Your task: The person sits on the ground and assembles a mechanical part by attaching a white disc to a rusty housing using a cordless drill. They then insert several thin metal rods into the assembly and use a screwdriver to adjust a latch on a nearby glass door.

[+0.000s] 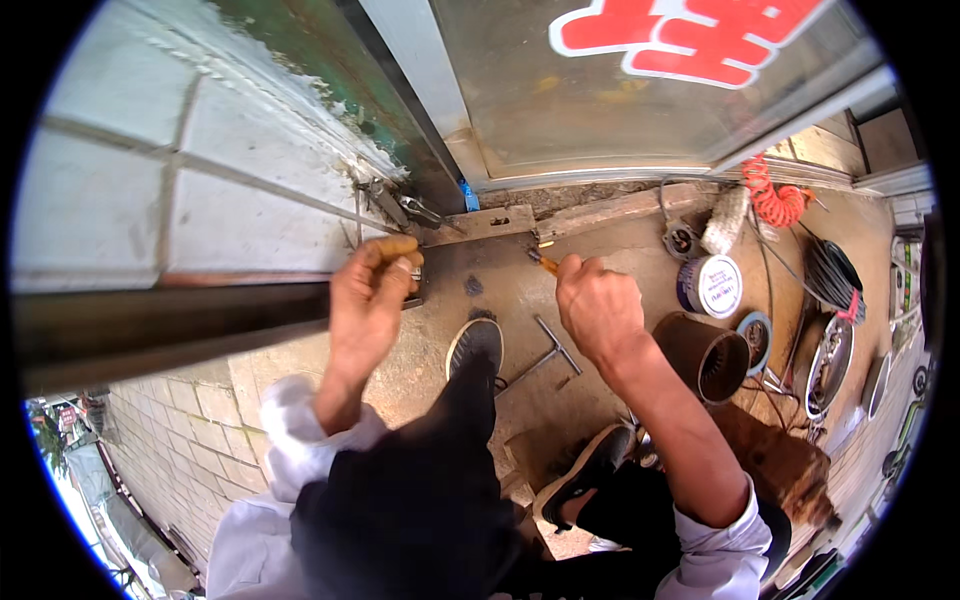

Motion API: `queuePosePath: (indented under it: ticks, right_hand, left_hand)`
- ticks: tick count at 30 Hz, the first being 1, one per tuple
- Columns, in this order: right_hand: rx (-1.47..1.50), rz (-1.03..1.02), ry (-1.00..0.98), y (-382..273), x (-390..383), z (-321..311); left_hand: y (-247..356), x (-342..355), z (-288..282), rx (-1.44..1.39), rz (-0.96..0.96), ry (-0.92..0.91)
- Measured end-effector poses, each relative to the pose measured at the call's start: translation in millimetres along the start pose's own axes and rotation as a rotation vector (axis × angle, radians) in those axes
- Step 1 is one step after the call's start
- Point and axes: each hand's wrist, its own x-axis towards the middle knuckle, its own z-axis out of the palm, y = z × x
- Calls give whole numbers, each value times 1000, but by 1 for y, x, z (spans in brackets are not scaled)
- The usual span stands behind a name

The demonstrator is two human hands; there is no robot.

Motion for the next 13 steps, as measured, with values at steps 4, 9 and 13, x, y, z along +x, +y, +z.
queuePosePath:
  ticks: [4,9,13]
  right_hand:
    - [97,-23,-37,-5,23,47]
    - [134,-28,-17,-7,43,78]
    - [166,-4,-40,-11,46,89]
  left_hand:
    - [-95,20,17,41,-80,138]
    - [-173,36,46,-71,-214,255]
    - [-196,49,51,32,-250,211]
